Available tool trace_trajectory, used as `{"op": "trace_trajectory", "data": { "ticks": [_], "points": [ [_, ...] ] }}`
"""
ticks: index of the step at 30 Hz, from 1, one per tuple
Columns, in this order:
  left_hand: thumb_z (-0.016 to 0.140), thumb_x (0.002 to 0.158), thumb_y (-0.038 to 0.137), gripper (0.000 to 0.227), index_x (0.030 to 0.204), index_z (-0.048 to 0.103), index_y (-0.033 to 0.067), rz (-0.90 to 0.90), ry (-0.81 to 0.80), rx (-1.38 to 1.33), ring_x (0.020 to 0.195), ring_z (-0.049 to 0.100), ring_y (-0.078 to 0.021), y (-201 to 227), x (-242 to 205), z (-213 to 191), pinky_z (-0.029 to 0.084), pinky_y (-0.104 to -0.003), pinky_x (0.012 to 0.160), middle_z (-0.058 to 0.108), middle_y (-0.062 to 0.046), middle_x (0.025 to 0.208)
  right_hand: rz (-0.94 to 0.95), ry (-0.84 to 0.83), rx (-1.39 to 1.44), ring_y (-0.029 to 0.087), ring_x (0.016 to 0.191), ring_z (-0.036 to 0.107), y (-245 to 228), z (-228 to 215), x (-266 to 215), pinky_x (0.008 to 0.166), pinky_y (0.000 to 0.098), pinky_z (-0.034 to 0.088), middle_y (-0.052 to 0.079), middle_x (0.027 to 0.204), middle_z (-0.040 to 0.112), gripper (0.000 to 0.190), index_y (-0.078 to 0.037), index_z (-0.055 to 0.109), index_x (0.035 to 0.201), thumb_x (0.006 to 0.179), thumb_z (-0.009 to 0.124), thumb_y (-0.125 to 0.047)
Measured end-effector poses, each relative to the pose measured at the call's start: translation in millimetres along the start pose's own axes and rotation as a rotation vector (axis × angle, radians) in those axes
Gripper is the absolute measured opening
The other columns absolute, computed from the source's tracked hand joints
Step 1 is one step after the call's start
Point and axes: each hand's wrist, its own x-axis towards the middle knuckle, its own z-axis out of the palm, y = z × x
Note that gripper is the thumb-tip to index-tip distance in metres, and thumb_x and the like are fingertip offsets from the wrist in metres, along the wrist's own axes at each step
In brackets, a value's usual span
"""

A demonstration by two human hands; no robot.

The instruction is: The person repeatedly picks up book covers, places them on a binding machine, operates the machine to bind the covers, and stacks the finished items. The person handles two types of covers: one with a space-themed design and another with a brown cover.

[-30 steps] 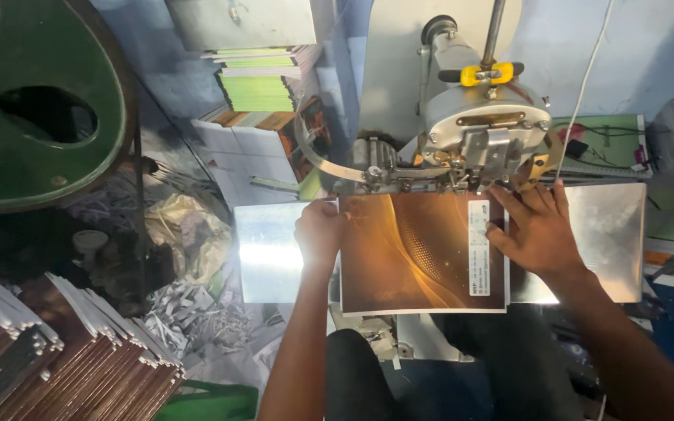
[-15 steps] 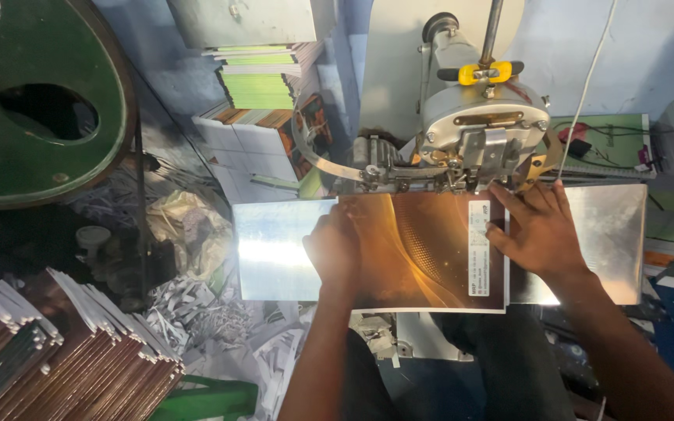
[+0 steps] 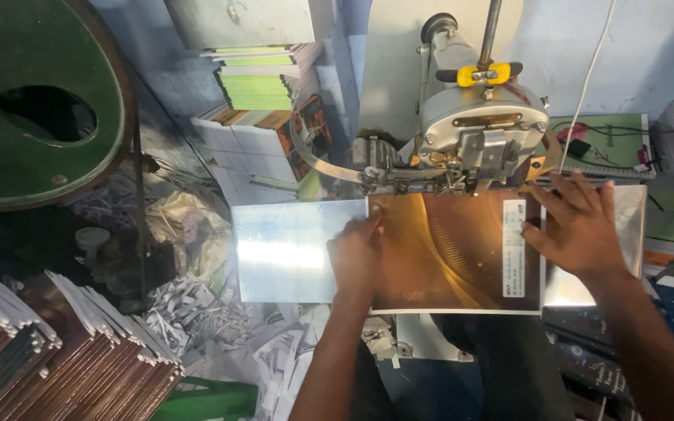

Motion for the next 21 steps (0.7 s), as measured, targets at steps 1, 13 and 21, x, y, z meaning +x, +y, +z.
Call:
{"op": "trace_trajectory", "data": {
  "ticks": [1, 13, 21],
  "points": [
    [0.068, 0.09, 0.02, 0.034, 0.123, 0.072, 0.0247, -0.008, -0.014, 0.017, 0.079, 0.068, -0.0321, 3.3, 0.7, 1.0, 0.047, -0.05, 0.072, 0.07, -0.009, 0.09, 0.007, 0.0, -0.004, 0.038, 0.157, 0.026, 2.3, -1.0, -0.4, 0.126, 0.0673, 0.005, 0.014, 0.161, 0.044, 0.073, -0.027, 0.057, 0.148, 0.08, 0.067, -0.052],
    [0.066, 0.09, 0.017, 0.033, 0.123, 0.074, 0.0209, 0.004, 0.001, -0.113, 0.082, 0.068, -0.0345, 25.8, -0.9, 3.2, 0.046, -0.05, 0.079, 0.072, -0.009, 0.096, 0.039, 0.024, -0.002, 0.039, 0.161, 0.024, 22.3, -9.9, -5.6, 0.126, 0.0703, 0.005, 0.015, 0.163, 0.043, 0.071, -0.029, 0.058, 0.146, 0.08, 0.066, -0.053],
    [0.064, 0.091, 0.019, 0.033, 0.122, 0.074, 0.0223, -0.008, -0.027, -0.096, 0.085, 0.067, -0.0341, 28.1, -3.2, 7.9, 0.046, -0.049, 0.083, 0.071, -0.01, 0.097, 0.078, 0.053, 0.023, 0.041, 0.16, 0.024, 22.0, -1.7, -2.5, 0.124, 0.072, 0.004, 0.019, 0.163, 0.043, 0.06, -0.019, 0.063, 0.141, 0.089, 0.063, -0.049]
  ]
}}
